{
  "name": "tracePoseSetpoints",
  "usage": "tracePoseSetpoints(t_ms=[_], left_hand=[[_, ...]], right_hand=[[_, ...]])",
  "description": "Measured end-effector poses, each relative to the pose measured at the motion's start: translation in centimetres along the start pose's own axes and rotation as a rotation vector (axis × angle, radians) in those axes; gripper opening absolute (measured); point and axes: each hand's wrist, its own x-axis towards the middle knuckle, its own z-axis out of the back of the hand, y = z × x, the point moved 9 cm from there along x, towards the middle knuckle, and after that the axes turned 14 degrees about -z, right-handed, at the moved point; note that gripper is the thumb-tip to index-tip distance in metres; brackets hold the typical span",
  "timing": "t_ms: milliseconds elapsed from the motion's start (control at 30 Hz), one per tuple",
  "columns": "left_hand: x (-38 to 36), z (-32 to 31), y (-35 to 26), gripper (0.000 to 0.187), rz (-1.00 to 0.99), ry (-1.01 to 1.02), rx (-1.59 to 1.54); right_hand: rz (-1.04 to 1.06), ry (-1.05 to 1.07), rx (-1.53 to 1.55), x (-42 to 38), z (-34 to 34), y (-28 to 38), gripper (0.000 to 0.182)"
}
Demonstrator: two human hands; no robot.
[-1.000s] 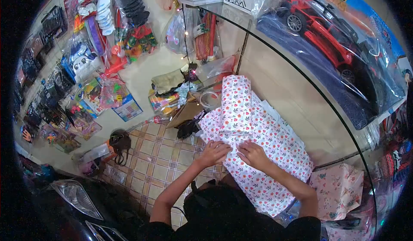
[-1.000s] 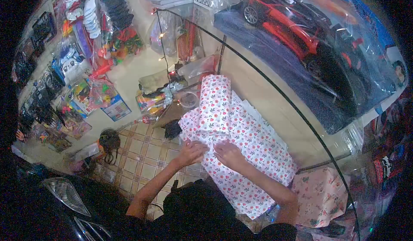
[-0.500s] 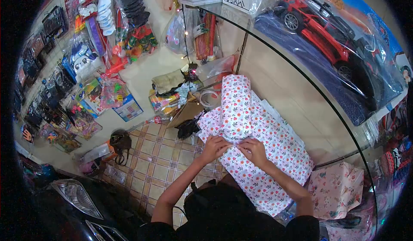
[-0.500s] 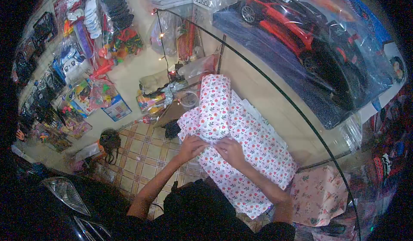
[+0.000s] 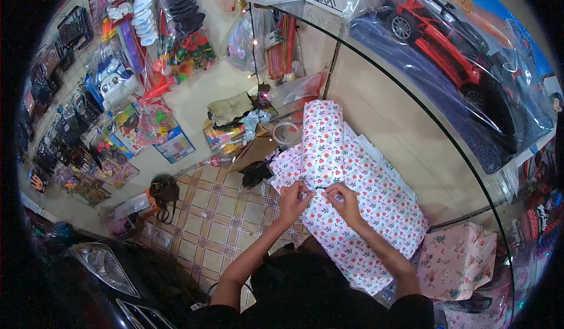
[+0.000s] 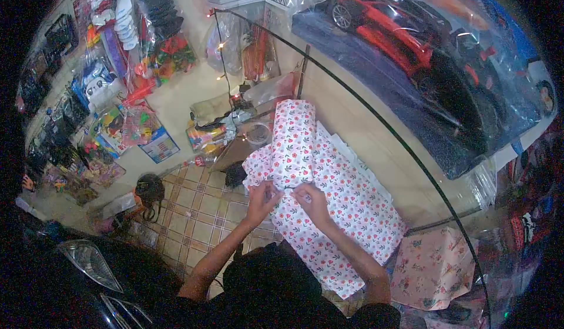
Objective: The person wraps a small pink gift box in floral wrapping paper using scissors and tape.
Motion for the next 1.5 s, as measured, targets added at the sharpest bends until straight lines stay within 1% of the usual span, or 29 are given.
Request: tracePoseSetpoints(t_ms=[67, 133, 233, 333, 433, 533, 567, 633, 733, 767, 800, 867, 967, 1067, 1133, 1167, 1233, 1333, 1367, 1467, 1500], left_hand=[[0.3, 0.1, -0.9, 0.028, -0.102, 0.024, 0.123], [0.5, 0.1, -1.0, 0.027, -0.118, 0.044, 0.163], [0.4, -0.1, -1.0, 0.027, -0.107, 0.084, 0.192], [0.4, -0.4, -0.6, 0.026, -0.076, 0.128, 0.212], [0.4, -0.6, -0.6, 0.026, -0.081, 0.128, 0.217], [0.5, -0.3, -1.5, 0.024, -0.151, 0.095, 0.261], [0.5, -0.2, -2.0, 0.023, -0.182, 0.082, 0.283], [0.6, -0.3, -2.2, 0.022, -0.166, 0.121, 0.296], [0.5, -0.2, -2.6, 0.017, -0.155, 0.125, 0.283], [0.5, -0.2, -2.7, 0.015, -0.153, 0.117, 0.271], [0.4, -0.3, -2.9, 0.013, -0.191, 0.131, 0.300], [-0.1, -0.7, -2.9, 0.017, -0.268, 0.164, 0.354], [-1.4, -1.7, -3.7, 0.033, -0.497, 0.320, 0.610], [-1.6, -0.9, -4.0, 0.040, -0.591, 0.344, 0.503], [-1.6, -1.2, -3.6, 0.039, -0.648, 0.372, 0.568], [-1.7, -1.4, -3.4, 0.039, -0.679, 0.386, 0.600], [-1.8, -1.6, -3.0, 0.038, -0.730, 0.373, 0.613], [-2.1, -1.5, -3.2, 0.037, -0.776, 0.364, 0.654], [-2.1, -1.4, -3.4, 0.037, -0.788, 0.363, 0.671], [-2.4, -1.4, -3.2, 0.036, -0.782, 0.311, 0.689], [-2.3, -1.3, -3.3, 0.036, -0.772, 0.288, 0.697]], right_hand=[[0.046, 0.006, -0.025, -0.2, -0.1, 0.5, 0.010], [0.086, 0.005, -0.080, -0.2, 0.1, 1.1, 0.008], [-0.046, 0.089, -0.003, 0.4, -0.3, -0.7, 0.008], [0.154, -0.001, -0.213, -0.2, 0.0, 0.8, 0.009], [0.061, -0.038, -0.157, -0.4, 0.0, 0.8, 0.008], [0.091, -0.050, -0.137, -0.5, 0.2, 0.6, 0.007], [0.109, -0.075, -0.204, -0.8, 0.2, 0.7, 0.007], [0.149, -0.125, -0.336, -1.4, 0.1, 1.4, 0.010], [0.199, -0.147, -0.577, -2.2, -0.3, 1.9, 0.015], [0.183, -0.134, -0.598, -2.3, 0.0, 2.0, 0.017], [0.167, -0.120, -0.619, -2.4, 0.4, 2.5, 0.019], [0.157, -0.106, -0.646, -2.8, 0.8, 2.6, 0.022], [0.210, -0.114, -0.676, -3.0, 1.0, 2.9, 0.024], [0.271, -0.126, -0.720, -3.2, 0.8, 3.0, 0.022], [0.285, -0.104, -0.739, -3.0, 0.3, 3.2, 0.021], [0.328, -0.114, -0.751, -3.0, 0.0, 3.2, 0.020], [0.416, -0.138, -0.777, -2.6, -0.7, 3.3, 0.021], [0.400, -0.089, -0.772, -2.1, -1.8, 3.0, 0.023], [0.384, -0.066, -0.845, -2.3, -2.3, 2.6, 0.026], [0.453, -0.137, -0.832, -2.6, -2.6, 2.8, 0.025], [0.524, -0.191, -0.846, -2.8, -2.6, 3.2, 0.025]])
